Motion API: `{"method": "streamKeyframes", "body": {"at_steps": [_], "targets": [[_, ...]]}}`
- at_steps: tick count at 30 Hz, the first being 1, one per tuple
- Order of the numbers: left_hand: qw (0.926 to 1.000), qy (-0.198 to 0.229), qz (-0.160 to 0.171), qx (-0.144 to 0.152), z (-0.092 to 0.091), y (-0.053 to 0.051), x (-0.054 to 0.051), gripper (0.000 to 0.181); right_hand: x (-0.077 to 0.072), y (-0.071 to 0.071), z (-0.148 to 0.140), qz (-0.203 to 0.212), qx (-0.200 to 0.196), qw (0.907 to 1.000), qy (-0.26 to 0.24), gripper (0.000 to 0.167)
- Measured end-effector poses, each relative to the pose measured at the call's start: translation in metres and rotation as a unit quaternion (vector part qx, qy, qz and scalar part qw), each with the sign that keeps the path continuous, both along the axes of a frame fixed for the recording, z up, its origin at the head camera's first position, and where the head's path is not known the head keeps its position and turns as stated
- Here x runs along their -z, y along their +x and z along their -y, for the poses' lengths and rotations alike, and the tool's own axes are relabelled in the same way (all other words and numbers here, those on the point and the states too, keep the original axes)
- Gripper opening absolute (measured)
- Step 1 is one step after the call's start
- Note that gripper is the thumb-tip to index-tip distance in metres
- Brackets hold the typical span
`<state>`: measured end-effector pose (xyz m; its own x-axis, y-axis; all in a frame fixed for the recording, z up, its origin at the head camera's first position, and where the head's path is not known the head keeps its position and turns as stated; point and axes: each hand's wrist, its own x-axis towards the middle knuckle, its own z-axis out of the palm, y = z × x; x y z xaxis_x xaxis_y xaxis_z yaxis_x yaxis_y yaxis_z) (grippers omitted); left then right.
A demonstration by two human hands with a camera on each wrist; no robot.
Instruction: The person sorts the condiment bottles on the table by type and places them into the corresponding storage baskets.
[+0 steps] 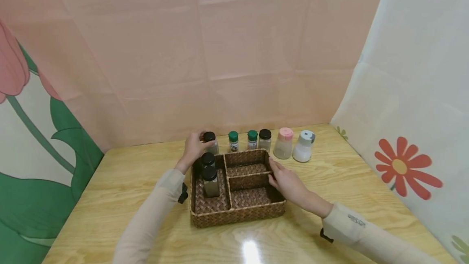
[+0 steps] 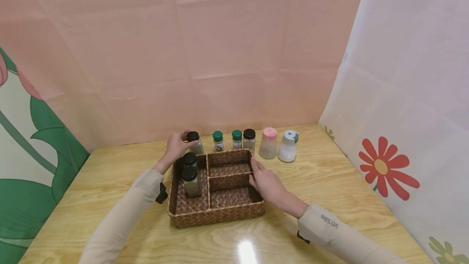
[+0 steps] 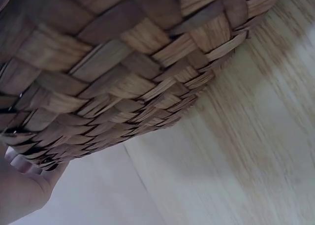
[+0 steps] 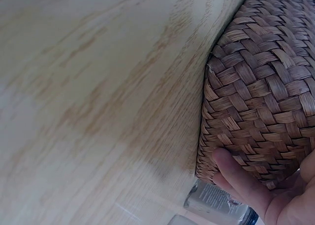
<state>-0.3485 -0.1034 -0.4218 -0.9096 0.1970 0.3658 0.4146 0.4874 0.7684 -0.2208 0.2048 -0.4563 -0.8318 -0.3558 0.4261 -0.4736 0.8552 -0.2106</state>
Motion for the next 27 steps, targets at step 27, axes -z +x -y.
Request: {"method": "streamKeyframes", "body": {"at_steps": [27], "targets": [[0.9987, -0.03, -0.032, -0.025, 0.016, 0.002, -0.005, 0.029, 0.003, 0.0, 0.0, -0.014, -0.005, 0.9999, -0.001, 0.051]]}}
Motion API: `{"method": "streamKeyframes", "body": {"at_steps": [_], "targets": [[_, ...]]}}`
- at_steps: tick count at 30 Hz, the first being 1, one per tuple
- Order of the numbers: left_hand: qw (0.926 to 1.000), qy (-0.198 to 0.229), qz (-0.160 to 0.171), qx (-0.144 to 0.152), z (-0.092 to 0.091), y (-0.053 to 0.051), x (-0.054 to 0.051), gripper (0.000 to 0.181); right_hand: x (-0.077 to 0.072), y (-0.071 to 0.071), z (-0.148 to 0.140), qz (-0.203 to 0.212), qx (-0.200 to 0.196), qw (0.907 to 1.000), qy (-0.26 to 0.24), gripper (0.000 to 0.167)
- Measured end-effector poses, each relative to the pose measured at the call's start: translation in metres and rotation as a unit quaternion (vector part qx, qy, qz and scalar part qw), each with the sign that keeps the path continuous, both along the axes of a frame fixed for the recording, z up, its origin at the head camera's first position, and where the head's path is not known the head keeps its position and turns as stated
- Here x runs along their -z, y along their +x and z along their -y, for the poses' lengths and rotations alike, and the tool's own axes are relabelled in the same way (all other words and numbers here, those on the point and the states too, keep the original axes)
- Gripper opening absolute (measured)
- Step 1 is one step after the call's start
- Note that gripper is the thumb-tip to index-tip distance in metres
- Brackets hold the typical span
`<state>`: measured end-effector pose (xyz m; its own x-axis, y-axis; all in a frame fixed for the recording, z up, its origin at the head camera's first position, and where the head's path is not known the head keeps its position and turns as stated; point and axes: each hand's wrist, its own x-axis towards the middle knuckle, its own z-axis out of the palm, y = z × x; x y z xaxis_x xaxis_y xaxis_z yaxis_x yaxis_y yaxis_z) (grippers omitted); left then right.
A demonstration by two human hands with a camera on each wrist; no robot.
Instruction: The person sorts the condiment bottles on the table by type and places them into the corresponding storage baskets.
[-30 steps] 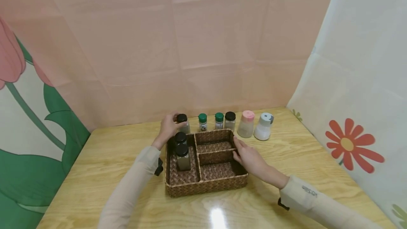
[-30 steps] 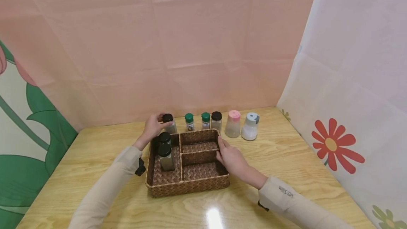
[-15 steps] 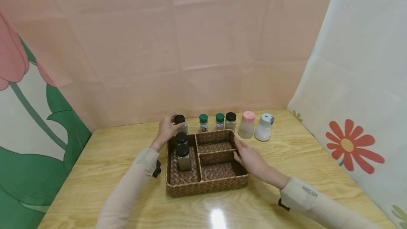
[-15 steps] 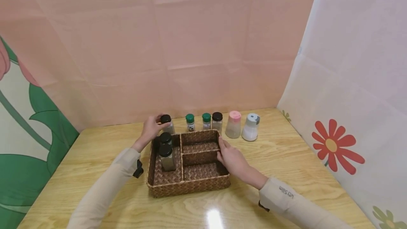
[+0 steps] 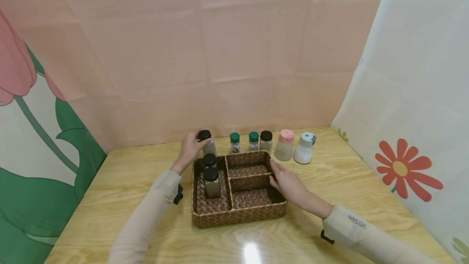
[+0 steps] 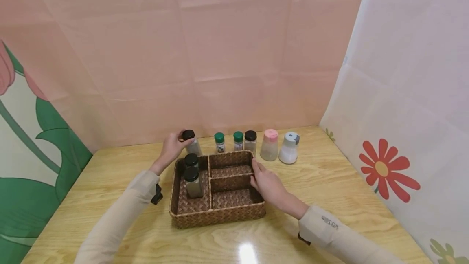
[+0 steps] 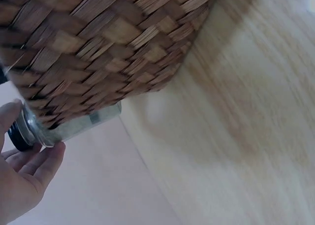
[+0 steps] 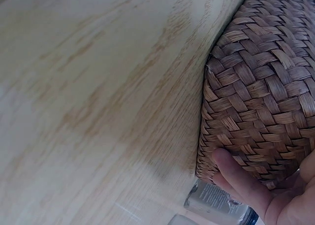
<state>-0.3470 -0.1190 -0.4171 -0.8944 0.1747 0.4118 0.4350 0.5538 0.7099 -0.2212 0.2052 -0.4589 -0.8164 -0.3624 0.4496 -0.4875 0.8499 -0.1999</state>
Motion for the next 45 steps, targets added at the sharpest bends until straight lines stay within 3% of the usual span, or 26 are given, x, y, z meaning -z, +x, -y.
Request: {"method": "streamKeyframes", "body": {"at_steps": [10, 19, 29, 36, 45], "targets": [[0.9993, 0.013, -0.033, -0.008, 0.001, 0.003, -0.015, 0.032, -0.002, 0.0, -0.001, 0.006, 0.002, 1.0, 0.0, 0.051], [0.9959, 0.034, -0.075, -0.037, 0.005, 0.011, -0.026, 0.054, -0.002, 0.001, -0.001, -0.002, -0.002, 1.0, 0.0, 0.051], [0.9944, 0.034, -0.095, -0.031, 0.007, 0.019, -0.034, 0.051, -0.002, 0.002, -0.002, -0.005, -0.002, 1.0, -0.003, 0.051], [0.991, 0.033, -0.126, -0.031, 0.009, 0.021, -0.038, 0.046, 0.0, 0.001, -0.001, -0.022, -0.012, 0.9996, -0.012, 0.051], [0.9874, 0.031, -0.154, -0.023, 0.01, 0.03, -0.042, 0.044, -0.003, 0.002, 0.001, 0.003, 0.003, 1.0, -0.006, 0.051]]}}
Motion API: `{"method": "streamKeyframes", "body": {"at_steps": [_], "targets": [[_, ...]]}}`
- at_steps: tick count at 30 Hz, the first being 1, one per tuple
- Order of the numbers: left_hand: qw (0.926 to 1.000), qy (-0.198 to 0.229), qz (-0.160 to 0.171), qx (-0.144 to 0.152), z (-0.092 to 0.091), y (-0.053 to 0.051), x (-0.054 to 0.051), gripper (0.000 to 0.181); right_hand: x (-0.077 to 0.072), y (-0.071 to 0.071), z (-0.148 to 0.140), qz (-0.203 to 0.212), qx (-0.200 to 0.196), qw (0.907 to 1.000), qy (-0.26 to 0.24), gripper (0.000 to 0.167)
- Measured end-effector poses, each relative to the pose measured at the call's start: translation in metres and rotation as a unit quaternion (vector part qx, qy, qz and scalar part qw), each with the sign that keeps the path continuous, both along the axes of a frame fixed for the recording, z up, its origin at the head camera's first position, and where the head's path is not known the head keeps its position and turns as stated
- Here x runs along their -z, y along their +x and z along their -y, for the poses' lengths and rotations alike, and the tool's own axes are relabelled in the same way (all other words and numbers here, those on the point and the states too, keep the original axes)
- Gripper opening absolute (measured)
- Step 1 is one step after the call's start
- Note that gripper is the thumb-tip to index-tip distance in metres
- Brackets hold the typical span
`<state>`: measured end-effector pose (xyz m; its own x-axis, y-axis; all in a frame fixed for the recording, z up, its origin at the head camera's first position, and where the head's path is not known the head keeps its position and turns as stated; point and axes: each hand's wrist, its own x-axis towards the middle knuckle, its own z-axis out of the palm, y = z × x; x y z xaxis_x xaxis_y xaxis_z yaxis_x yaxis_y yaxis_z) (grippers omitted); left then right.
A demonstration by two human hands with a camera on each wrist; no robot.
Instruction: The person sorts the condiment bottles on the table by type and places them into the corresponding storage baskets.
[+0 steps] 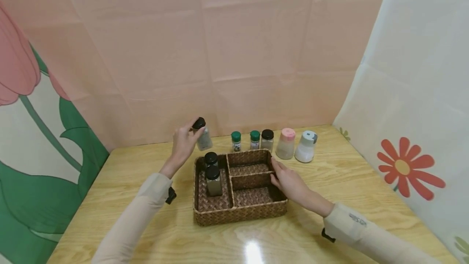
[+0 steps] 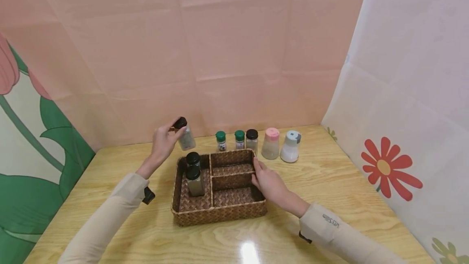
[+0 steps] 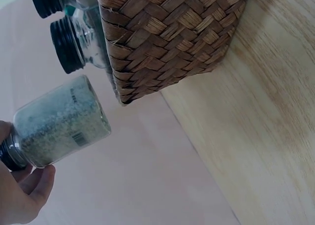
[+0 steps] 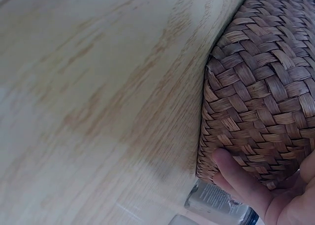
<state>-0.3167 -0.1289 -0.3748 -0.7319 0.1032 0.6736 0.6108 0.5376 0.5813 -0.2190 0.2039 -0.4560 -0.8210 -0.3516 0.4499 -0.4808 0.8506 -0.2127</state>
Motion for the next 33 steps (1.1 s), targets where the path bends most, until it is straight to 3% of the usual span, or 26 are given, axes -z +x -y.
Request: {"method": "streamKeyframes", "body": {"at_steps": [15, 24, 33], "targets": [[0.9993, 0.023, -0.027, -0.011, 0.005, 0.015, -0.012, 0.052, 0.002, -0.002, 0.0, 0.004, -0.001, 1.0, 0.002, 0.052], [0.9984, 0.043, -0.034, 0.012, 0.005, 0.026, -0.015, 0.052, 0.004, -0.006, -0.001, -0.002, -0.003, 1.0, 0.006, 0.053], [0.999, 0.029, -0.028, 0.019, 0.003, 0.044, -0.018, 0.056, 0.004, -0.005, -0.002, 0.016, -0.005, 0.9999, 0.001, 0.053]]}}
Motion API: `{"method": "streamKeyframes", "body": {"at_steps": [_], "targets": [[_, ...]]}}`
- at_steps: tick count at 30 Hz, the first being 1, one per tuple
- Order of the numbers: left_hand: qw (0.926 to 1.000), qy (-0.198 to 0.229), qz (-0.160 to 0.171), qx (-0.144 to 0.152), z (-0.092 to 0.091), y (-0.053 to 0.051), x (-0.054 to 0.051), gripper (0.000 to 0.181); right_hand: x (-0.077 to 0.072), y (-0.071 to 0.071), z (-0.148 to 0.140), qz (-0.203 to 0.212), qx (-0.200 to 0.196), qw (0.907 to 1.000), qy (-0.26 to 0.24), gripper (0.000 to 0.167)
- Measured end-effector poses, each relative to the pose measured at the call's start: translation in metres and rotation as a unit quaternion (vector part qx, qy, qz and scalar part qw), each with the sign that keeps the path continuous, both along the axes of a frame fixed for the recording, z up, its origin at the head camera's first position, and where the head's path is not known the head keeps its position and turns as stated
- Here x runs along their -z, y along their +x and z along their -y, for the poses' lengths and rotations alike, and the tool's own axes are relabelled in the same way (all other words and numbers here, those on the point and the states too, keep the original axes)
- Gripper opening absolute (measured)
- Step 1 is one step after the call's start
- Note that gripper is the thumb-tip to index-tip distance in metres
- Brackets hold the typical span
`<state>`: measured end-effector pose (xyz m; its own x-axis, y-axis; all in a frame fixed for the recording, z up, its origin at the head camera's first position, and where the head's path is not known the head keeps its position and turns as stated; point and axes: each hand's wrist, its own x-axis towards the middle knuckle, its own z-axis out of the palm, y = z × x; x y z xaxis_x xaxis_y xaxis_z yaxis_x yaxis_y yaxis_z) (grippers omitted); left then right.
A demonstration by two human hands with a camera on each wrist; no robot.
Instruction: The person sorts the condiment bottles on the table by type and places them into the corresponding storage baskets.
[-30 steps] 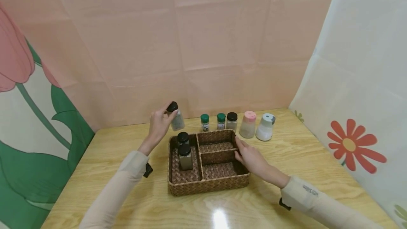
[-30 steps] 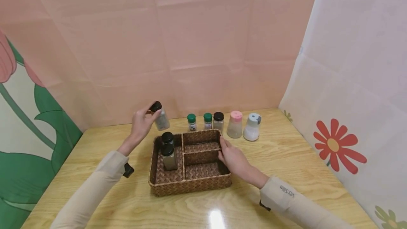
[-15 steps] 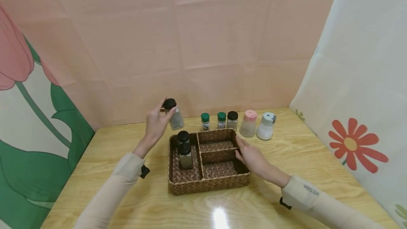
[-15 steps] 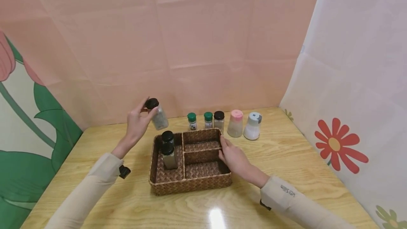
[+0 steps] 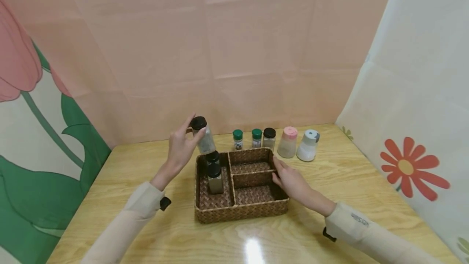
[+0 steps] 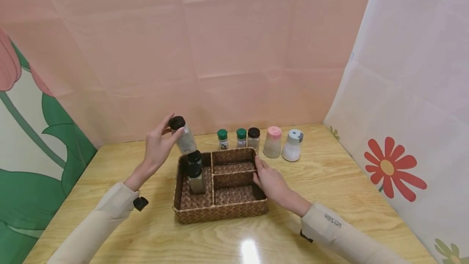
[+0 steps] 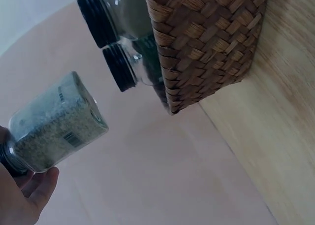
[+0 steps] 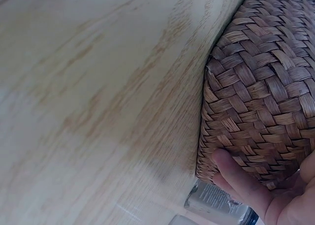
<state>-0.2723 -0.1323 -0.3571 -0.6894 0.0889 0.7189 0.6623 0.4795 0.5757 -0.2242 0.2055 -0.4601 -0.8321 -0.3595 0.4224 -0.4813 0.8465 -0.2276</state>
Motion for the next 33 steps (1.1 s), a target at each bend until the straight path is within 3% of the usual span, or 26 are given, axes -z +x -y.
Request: {"method": "streamKeyframes", "body": {"at_steps": [21, 33], "targets": [[0.9977, -0.006, -0.057, 0.035, 0.001, 0.023, -0.004, 0.054, -0.004, 0.003, 0.002, 0.011, 0.008, 0.9999, -0.002, 0.053], [0.9938, -0.04, -0.078, 0.068, -0.001, 0.038, -0.008, 0.061, -0.003, 0.003, 0.001, 0.006, 0.003, 1.0, -0.007, 0.053]]}}
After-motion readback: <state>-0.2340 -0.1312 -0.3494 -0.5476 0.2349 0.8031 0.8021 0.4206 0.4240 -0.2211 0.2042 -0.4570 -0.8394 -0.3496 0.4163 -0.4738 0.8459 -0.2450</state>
